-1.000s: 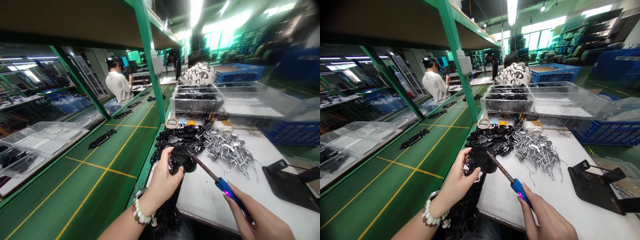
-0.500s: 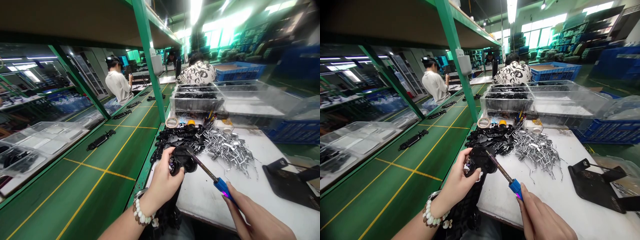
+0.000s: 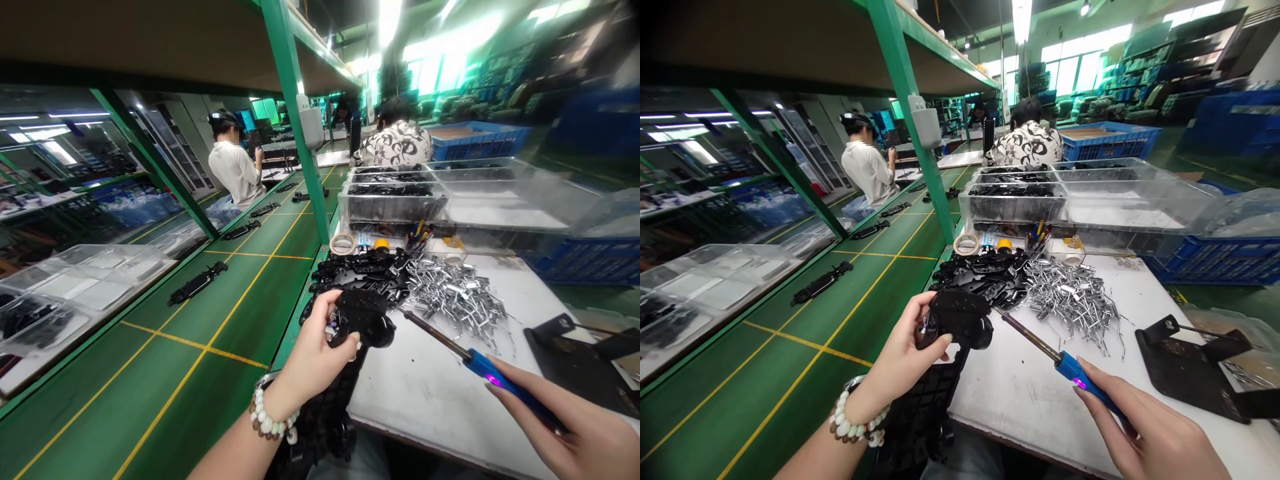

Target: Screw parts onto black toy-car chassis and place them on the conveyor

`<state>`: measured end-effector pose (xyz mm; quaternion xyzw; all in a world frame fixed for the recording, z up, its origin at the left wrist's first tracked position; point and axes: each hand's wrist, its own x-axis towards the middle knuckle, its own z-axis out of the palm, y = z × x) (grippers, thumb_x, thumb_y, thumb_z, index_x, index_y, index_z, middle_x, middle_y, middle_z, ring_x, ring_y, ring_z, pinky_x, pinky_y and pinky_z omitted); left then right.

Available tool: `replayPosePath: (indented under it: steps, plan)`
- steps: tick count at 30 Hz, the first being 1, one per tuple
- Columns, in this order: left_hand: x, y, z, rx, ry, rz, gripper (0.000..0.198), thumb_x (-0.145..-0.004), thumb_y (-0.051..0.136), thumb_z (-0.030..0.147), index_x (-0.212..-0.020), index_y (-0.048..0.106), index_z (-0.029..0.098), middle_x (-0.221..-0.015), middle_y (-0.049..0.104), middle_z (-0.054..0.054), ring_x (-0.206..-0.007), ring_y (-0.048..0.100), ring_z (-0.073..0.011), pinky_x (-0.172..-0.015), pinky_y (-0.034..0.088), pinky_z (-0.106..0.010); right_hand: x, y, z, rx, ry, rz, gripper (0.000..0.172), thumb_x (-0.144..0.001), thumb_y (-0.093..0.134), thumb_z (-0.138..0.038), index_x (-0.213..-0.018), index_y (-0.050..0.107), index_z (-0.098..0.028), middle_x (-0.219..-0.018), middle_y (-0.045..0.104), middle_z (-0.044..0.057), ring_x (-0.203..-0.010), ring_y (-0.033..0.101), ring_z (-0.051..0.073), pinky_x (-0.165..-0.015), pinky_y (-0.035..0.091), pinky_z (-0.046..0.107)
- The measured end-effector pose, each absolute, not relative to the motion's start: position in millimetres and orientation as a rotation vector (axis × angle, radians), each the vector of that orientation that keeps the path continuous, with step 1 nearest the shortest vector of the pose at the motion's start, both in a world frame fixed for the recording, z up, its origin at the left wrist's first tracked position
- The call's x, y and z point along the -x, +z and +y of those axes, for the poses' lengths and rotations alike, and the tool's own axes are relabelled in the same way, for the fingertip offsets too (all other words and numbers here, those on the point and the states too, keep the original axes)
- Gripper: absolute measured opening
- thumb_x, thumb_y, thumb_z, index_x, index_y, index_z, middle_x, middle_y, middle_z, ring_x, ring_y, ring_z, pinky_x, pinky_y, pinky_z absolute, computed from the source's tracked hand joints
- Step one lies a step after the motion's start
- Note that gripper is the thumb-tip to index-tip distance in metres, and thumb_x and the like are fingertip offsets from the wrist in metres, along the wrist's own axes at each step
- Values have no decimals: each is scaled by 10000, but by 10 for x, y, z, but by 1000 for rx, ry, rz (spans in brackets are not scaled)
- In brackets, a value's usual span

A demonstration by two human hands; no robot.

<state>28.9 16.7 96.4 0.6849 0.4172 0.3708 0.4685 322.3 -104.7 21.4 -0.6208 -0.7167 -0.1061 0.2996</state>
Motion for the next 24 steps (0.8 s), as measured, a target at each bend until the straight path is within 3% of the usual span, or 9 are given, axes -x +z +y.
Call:
replayPosePath:
  steps: [6, 17, 24]
  plan:
    - [-318, 1018, 164, -1565, 861, 942, 467, -793, 571, 175, -1202, 350, 218, -1006, 534, -39, -705, 533, -105, -570, 559, -239, -3236, 195, -1068, 1629, -250, -1976, 374, -876, 501, -415, -1199, 558, -236, -996, 687, -9, -707, 668, 136, -576, 515, 176]
    - [-317, 1025, 145, -1541, 879, 916, 448, -804, 559, 155, -1193, 355, 242, -996, 512, -22, -742, 515, -113, -563, 573, -237, -3196, 230, -1064, 1613, -252, -1985, 362, -873, 501, -435, -1167, 579, -239, -977, 693, -12, -712, 669, 139, -576, 515, 179]
    - [-312, 1013, 152, -1525, 884, 905, 452, -800, 569, 163, -1193, 361, 244, -1013, 517, -24, -749, 515, -114, -556, 572, -231, -3217, 211, -1071, 1653, -263, -1985, 377, -875, 488, -461, -1165, 580, -239, -999, 688, -9, -746, 673, 154, -653, 513, 206]
